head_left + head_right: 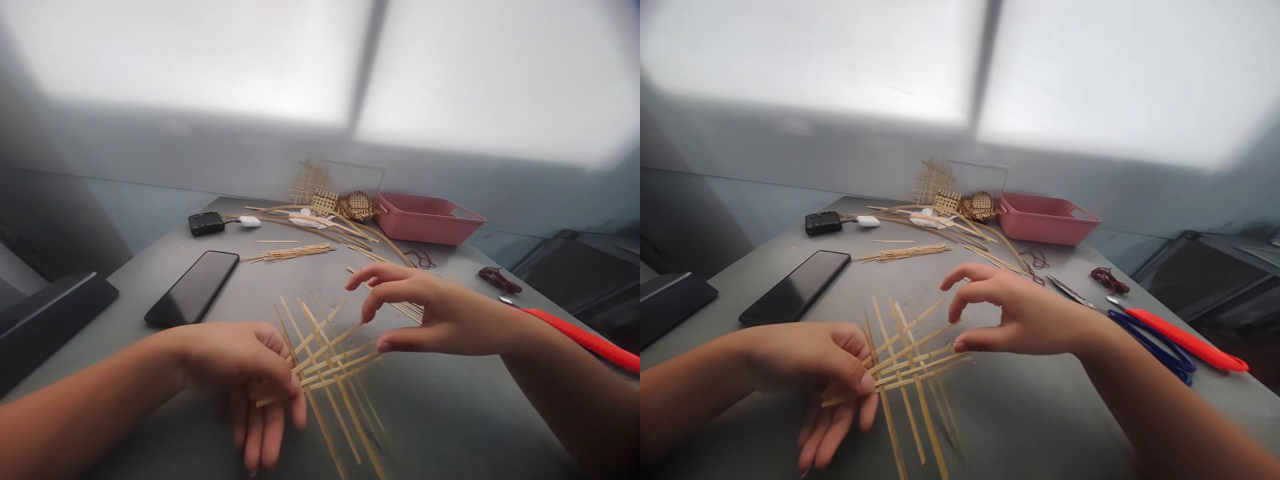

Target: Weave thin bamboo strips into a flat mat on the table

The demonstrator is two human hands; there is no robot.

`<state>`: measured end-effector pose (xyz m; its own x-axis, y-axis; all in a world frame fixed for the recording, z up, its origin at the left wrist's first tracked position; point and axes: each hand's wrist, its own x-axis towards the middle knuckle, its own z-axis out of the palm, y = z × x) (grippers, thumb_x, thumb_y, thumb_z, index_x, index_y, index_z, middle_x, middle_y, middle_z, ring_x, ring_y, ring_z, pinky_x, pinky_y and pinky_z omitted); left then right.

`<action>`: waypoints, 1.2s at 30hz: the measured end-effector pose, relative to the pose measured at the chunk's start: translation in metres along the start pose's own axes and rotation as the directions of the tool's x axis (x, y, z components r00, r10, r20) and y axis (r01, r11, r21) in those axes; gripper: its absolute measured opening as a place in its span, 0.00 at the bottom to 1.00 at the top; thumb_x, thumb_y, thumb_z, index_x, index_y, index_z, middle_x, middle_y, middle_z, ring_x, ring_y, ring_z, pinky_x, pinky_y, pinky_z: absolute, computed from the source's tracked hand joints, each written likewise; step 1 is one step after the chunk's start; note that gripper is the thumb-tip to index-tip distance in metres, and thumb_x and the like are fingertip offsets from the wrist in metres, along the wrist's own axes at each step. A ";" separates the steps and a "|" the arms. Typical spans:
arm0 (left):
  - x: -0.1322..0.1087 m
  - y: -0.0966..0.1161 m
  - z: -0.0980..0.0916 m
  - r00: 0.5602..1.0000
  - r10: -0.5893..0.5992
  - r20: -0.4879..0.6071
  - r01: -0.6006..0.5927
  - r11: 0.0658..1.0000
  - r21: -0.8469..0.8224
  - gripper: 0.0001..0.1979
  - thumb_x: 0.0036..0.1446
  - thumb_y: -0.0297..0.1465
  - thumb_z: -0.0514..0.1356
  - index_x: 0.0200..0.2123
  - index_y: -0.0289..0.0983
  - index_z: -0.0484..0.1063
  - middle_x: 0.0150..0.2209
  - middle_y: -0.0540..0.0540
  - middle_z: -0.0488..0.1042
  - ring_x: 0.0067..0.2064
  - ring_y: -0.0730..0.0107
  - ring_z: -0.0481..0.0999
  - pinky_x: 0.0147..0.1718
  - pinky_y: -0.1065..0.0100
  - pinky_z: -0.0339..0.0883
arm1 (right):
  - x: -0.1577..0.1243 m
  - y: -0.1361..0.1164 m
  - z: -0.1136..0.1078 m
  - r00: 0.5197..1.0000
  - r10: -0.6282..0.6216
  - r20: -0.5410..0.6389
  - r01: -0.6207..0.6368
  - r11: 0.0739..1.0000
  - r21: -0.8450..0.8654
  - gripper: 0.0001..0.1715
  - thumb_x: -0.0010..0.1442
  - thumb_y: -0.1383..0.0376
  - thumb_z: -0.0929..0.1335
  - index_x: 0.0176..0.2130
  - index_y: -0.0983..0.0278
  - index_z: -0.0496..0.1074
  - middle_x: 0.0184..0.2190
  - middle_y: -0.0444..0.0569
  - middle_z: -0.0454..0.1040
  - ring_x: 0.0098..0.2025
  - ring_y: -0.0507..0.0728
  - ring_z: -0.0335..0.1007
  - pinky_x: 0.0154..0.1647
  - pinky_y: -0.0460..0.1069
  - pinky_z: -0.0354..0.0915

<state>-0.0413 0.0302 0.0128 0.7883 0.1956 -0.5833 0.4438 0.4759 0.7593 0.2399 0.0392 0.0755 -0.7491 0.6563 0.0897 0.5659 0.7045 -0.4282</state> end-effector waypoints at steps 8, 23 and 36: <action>-0.013 0.018 0.008 0.951 -0.045 -0.307 0.142 0.942 0.303 0.14 0.51 0.39 0.57 0.19 0.37 0.70 0.15 0.49 0.69 0.16 0.72 0.66 0.16 0.74 0.57 | 0.006 0.001 0.008 0.980 0.014 0.199 -0.018 1.000 0.018 0.08 0.59 0.59 0.73 0.33 0.61 0.78 0.34 0.44 0.75 0.37 0.54 0.72 0.39 0.48 0.67; -0.013 0.007 0.037 0.582 0.573 -0.577 0.459 0.354 0.815 0.19 0.61 0.46 0.55 0.42 0.37 0.72 0.45 0.35 0.75 0.46 0.41 0.73 0.42 0.50 0.65 | 0.013 0.000 0.034 0.988 0.102 0.114 -0.103 0.995 0.005 0.29 0.53 0.52 0.75 0.51 0.62 0.71 0.51 0.52 0.71 0.51 0.60 0.69 0.50 0.54 0.67; 0.004 -0.002 0.022 0.598 0.635 -0.488 0.269 0.415 0.869 0.20 0.62 0.41 0.60 0.56 0.40 0.70 0.50 0.39 0.71 0.51 0.46 0.68 0.50 0.47 0.65 | 0.016 0.003 0.044 0.979 0.129 0.156 -0.135 0.990 0.031 0.34 0.55 0.56 0.75 0.58 0.65 0.68 0.53 0.54 0.68 0.53 0.61 0.66 0.55 0.55 0.65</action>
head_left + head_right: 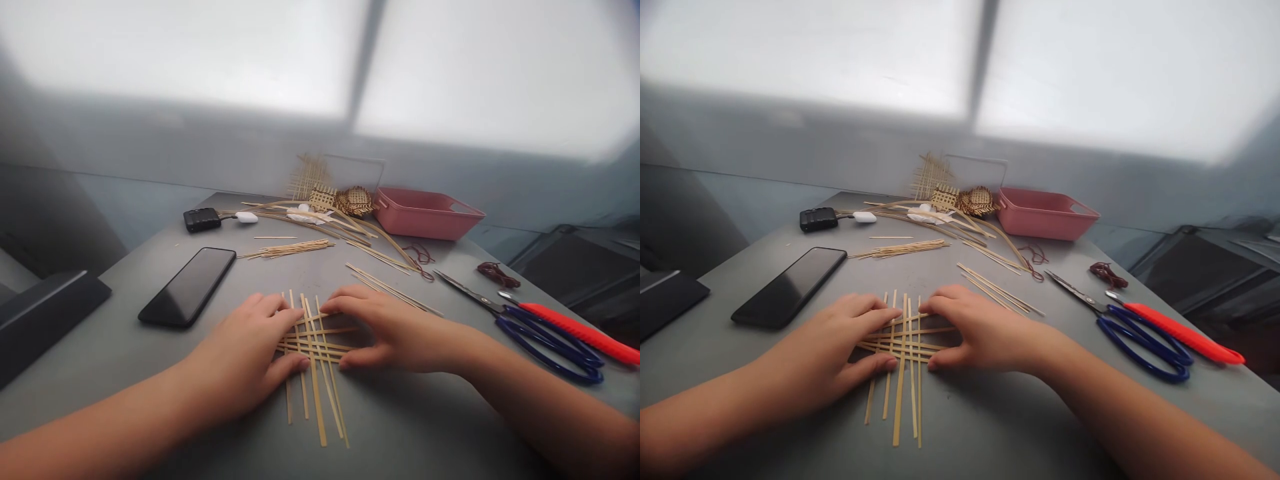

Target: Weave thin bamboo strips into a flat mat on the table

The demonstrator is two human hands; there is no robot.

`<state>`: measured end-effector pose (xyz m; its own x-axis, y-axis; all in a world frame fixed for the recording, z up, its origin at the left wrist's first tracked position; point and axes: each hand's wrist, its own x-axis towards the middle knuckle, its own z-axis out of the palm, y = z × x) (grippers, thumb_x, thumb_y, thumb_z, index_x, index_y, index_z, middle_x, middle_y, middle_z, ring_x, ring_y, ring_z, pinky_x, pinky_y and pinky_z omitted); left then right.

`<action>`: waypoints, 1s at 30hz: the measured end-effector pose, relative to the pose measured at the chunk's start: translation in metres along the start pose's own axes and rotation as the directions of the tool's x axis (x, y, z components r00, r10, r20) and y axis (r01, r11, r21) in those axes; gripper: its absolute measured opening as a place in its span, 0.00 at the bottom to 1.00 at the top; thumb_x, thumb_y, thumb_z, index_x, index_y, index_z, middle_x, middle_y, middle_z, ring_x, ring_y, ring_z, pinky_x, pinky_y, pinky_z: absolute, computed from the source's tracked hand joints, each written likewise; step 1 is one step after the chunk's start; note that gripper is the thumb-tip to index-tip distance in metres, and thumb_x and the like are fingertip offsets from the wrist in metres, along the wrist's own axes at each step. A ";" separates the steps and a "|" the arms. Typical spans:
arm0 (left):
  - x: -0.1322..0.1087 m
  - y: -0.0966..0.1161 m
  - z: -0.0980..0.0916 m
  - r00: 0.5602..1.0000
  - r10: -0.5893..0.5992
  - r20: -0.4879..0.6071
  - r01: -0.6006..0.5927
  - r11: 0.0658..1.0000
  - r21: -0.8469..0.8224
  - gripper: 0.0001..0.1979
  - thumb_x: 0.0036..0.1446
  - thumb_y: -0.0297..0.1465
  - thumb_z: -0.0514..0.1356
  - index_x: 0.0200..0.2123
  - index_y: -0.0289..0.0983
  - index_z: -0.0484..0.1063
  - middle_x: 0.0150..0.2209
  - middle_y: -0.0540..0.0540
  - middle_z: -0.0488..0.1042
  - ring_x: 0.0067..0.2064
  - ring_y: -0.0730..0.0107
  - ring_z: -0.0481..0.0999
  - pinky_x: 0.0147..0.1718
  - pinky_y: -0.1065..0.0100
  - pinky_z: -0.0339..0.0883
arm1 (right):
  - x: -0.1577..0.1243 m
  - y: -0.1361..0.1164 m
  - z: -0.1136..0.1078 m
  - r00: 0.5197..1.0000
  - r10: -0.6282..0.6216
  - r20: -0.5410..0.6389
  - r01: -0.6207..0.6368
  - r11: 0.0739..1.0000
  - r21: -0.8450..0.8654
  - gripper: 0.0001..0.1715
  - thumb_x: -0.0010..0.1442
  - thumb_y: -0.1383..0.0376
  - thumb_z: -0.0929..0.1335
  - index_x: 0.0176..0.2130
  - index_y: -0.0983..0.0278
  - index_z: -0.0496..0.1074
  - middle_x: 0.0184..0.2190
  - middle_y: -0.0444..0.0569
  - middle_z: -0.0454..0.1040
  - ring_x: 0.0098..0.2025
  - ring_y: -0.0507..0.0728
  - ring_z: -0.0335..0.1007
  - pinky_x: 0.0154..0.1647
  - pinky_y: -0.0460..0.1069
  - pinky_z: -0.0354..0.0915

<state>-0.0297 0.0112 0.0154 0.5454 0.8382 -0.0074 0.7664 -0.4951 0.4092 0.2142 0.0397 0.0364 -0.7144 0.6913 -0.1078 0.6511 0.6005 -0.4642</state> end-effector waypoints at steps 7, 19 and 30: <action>0.005 -0.002 0.000 1.000 -0.020 0.014 0.021 0.998 -0.055 0.18 0.59 0.38 0.65 0.52 0.40 0.75 0.46 0.43 0.71 0.49 0.52 0.70 0.50 0.52 0.66 | 0.005 0.000 0.002 0.998 -0.055 0.008 0.055 0.998 0.007 0.28 0.58 0.60 0.73 0.56 0.63 0.71 0.50 0.52 0.70 0.49 0.57 0.68 0.51 0.50 0.65; 0.008 -0.002 0.002 0.999 -0.031 0.011 0.031 0.997 -0.076 0.16 0.56 0.36 0.67 0.48 0.39 0.76 0.44 0.44 0.72 0.48 0.53 0.70 0.49 0.54 0.66 | 0.003 0.003 0.011 0.977 -0.199 -0.076 0.192 0.977 -0.097 0.09 0.57 0.68 0.71 0.40 0.60 0.80 0.41 0.47 0.74 0.37 0.52 0.71 0.39 0.46 0.65; 0.006 -0.002 0.002 0.999 -0.031 0.023 0.032 0.998 -0.056 0.15 0.58 0.36 0.67 0.47 0.39 0.76 0.45 0.44 0.72 0.48 0.53 0.70 0.48 0.54 0.66 | 0.004 -0.004 0.006 0.982 -0.177 -0.066 0.168 0.978 -0.120 0.13 0.58 0.67 0.71 0.45 0.62 0.78 0.38 0.49 0.73 0.35 0.53 0.69 0.36 0.47 0.64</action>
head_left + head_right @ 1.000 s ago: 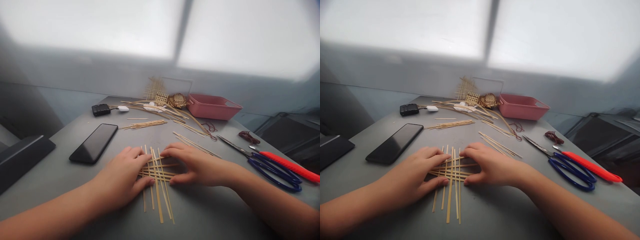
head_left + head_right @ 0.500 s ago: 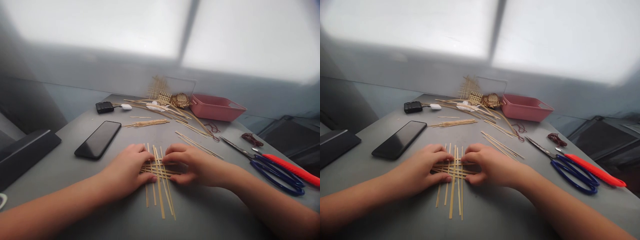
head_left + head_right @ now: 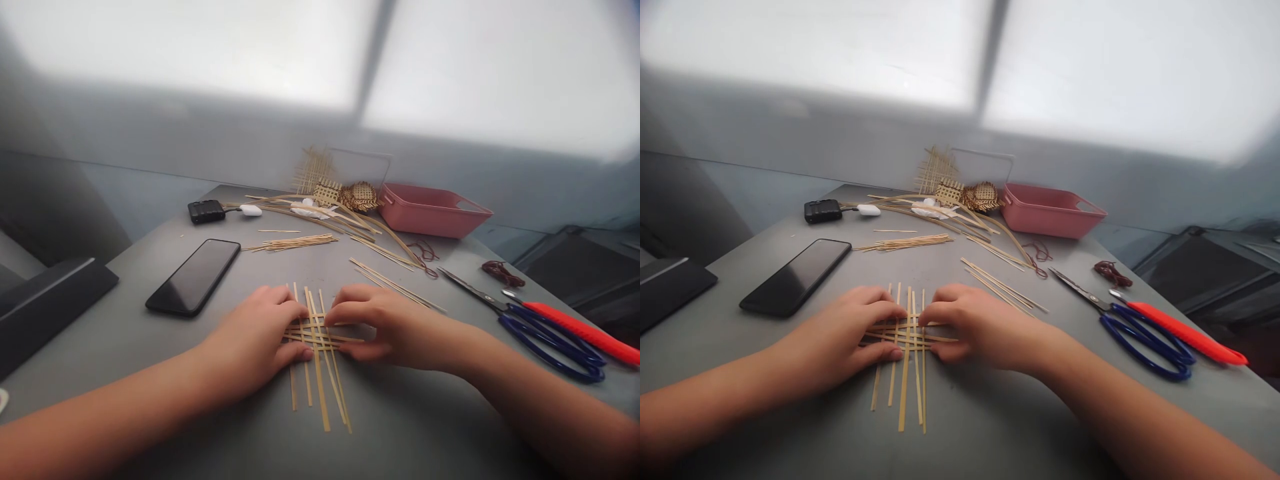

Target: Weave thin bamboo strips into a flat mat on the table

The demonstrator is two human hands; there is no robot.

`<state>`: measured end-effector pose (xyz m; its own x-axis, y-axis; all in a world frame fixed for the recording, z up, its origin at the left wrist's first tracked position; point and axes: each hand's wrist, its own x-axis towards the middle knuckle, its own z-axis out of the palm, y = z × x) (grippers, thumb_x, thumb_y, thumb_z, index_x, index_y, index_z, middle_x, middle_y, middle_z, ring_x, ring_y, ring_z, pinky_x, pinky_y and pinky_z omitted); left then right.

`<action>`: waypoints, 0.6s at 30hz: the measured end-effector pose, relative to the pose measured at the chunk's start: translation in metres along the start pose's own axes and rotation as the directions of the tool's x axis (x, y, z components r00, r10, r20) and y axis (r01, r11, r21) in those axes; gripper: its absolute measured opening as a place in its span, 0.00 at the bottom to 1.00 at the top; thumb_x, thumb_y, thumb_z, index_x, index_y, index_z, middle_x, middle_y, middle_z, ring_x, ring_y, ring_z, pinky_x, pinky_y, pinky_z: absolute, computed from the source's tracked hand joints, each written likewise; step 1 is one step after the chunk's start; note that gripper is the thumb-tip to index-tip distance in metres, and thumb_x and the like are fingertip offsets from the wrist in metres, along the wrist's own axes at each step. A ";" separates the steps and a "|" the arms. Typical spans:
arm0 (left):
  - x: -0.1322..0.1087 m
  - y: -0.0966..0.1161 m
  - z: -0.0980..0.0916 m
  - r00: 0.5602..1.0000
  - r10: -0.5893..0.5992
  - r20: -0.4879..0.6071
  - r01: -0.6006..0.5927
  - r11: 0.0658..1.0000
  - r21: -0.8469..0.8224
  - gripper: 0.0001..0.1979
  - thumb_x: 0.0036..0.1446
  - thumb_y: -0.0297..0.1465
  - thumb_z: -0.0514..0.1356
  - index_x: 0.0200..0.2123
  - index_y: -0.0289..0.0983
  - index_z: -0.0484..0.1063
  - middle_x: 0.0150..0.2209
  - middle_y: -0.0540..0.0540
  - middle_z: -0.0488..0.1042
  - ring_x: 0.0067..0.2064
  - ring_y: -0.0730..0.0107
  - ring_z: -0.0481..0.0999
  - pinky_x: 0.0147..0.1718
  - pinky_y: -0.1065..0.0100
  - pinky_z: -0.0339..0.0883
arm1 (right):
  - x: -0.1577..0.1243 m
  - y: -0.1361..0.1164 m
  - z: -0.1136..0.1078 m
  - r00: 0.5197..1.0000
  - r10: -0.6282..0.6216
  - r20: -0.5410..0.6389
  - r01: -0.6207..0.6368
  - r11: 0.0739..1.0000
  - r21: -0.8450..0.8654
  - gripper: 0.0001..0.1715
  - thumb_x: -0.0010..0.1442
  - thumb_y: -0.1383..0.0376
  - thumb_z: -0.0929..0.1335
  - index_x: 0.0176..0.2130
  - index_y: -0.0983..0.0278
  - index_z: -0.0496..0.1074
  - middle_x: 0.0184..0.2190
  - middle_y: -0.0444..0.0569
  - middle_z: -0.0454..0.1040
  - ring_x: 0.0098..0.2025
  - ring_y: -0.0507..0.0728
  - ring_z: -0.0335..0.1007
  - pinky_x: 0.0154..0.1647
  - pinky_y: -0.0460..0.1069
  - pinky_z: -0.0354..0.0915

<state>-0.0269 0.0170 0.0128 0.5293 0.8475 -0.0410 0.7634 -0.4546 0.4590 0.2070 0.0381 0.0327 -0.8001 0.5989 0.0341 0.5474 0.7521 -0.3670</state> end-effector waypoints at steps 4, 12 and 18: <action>0.001 -0.001 0.001 1.000 -0.002 0.000 0.002 1.000 -0.019 0.17 0.57 0.37 0.67 0.49 0.39 0.75 0.45 0.44 0.72 0.49 0.53 0.70 0.48 0.55 0.66 | 0.002 0.003 -0.002 1.000 0.022 0.006 -0.023 0.998 0.063 0.11 0.61 0.65 0.70 0.45 0.65 0.77 0.38 0.50 0.73 0.37 0.53 0.70 0.39 0.47 0.65; 0.001 -0.001 -0.001 1.000 -0.007 0.003 0.007 1.000 -0.016 0.16 0.57 0.38 0.67 0.47 0.39 0.75 0.44 0.45 0.73 0.49 0.53 0.70 0.49 0.55 0.66 | 0.004 0.009 0.008 0.999 -0.004 -0.052 0.007 0.998 0.061 0.14 0.59 0.66 0.72 0.45 0.67 0.79 0.37 0.51 0.74 0.36 0.53 0.71 0.38 0.47 0.66; 0.002 -0.002 0.001 1.000 0.010 0.013 -0.009 1.000 -0.022 0.15 0.58 0.37 0.66 0.47 0.39 0.74 0.45 0.45 0.71 0.49 0.53 0.69 0.48 0.55 0.65 | 0.006 0.009 0.012 0.993 -0.061 -0.099 0.060 0.998 -0.008 0.10 0.59 0.67 0.70 0.41 0.64 0.81 0.35 0.50 0.75 0.33 0.53 0.70 0.36 0.47 0.66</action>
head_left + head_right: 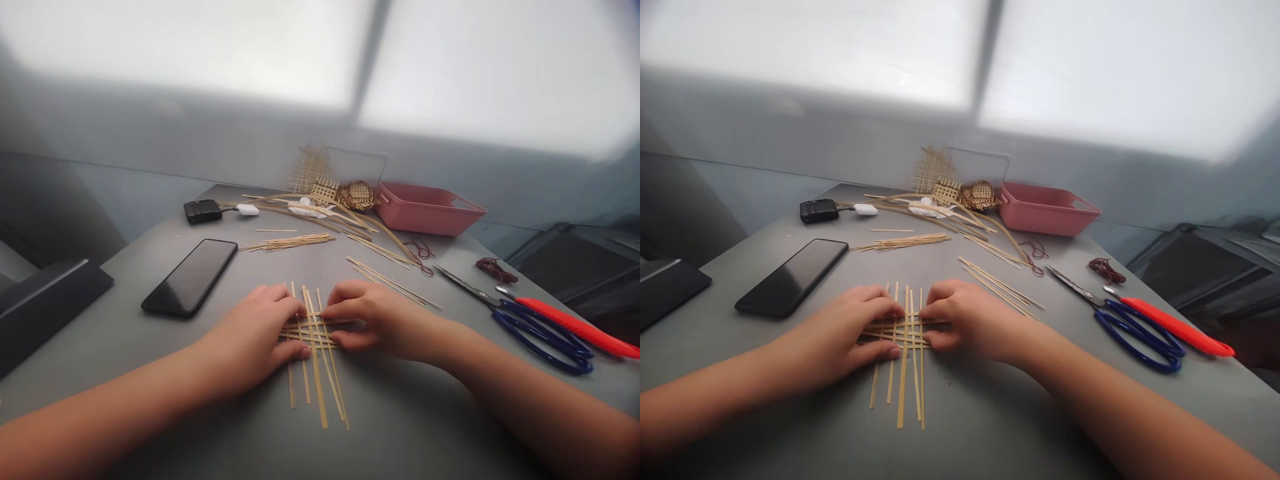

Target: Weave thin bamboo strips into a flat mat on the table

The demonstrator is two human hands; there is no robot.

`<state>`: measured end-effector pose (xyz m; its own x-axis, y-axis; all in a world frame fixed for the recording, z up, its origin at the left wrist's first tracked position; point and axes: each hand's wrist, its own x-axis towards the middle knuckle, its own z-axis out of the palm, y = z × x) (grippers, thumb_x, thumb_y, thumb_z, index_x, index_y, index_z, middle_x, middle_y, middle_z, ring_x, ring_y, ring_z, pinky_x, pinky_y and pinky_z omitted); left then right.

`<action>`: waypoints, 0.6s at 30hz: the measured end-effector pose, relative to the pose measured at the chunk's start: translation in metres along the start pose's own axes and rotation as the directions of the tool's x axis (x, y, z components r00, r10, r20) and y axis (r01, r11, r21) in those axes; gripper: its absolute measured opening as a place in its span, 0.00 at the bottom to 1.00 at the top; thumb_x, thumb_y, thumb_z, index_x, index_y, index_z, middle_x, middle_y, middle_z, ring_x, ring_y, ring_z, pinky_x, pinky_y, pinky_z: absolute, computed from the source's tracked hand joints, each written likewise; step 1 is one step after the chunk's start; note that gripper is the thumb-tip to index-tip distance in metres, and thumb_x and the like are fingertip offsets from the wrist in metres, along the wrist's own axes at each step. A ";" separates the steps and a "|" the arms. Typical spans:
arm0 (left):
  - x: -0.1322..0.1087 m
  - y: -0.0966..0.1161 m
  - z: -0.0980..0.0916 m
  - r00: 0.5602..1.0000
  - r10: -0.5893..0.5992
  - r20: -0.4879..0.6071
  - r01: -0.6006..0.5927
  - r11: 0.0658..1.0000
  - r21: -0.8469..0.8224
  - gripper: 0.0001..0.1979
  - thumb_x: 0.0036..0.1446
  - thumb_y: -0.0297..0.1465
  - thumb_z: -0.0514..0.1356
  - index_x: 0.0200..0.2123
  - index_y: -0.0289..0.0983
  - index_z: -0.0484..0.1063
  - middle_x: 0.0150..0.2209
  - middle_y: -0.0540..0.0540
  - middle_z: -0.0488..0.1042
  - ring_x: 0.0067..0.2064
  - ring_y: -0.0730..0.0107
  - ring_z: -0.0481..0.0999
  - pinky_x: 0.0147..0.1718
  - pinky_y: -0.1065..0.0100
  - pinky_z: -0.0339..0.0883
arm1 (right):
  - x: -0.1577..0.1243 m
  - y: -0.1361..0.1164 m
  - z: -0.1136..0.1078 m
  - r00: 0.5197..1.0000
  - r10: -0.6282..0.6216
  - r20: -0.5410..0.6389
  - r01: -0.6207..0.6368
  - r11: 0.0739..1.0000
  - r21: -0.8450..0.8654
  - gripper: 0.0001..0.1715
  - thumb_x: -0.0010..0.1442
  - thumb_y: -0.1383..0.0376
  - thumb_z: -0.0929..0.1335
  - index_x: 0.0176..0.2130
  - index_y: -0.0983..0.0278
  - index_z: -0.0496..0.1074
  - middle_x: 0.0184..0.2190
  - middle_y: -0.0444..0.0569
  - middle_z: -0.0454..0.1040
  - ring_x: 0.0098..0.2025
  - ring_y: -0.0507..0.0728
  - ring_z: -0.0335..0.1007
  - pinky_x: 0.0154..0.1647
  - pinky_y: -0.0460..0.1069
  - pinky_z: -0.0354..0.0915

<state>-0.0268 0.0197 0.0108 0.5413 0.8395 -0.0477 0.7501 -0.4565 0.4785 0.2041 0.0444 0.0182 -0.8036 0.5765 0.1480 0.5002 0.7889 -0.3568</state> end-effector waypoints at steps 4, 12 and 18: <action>-0.001 0.001 -0.001 1.000 0.004 0.020 -0.004 1.000 0.008 0.14 0.59 0.36 0.65 0.47 0.38 0.73 0.45 0.44 0.71 0.49 0.53 0.69 0.48 0.55 0.65 | 0.000 0.003 0.003 0.999 -0.032 -0.011 0.031 0.999 -0.031 0.09 0.59 0.67 0.70 0.38 0.63 0.82 0.34 0.50 0.75 0.33 0.53 0.70 0.34 0.47 0.65; 0.000 0.002 -0.002 1.000 0.007 0.026 -0.007 1.000 0.008 0.14 0.60 0.35 0.65 0.47 0.38 0.73 0.45 0.44 0.70 0.48 0.54 0.69 0.48 0.55 0.65 | 0.003 0.004 0.001 0.997 -0.073 -0.015 0.072 0.997 -0.020 0.08 0.60 0.68 0.70 0.35 0.64 0.82 0.31 0.48 0.75 0.30 0.51 0.69 0.34 0.46 0.64; 0.001 0.003 -0.002 1.000 0.009 0.029 -0.009 1.000 -0.001 0.15 0.60 0.36 0.64 0.48 0.38 0.73 0.45 0.44 0.70 0.49 0.54 0.69 0.48 0.55 0.65 | 0.002 0.004 -0.002 0.999 -0.043 0.003 0.043 0.999 0.018 0.08 0.60 0.70 0.69 0.35 0.64 0.82 0.32 0.48 0.76 0.30 0.51 0.70 0.33 0.46 0.63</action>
<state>-0.0248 0.0202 0.0133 0.5589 0.8264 -0.0685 0.7447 -0.4639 0.4799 0.2049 0.0497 0.0187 -0.8252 0.5416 0.1603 0.4597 0.8089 -0.3665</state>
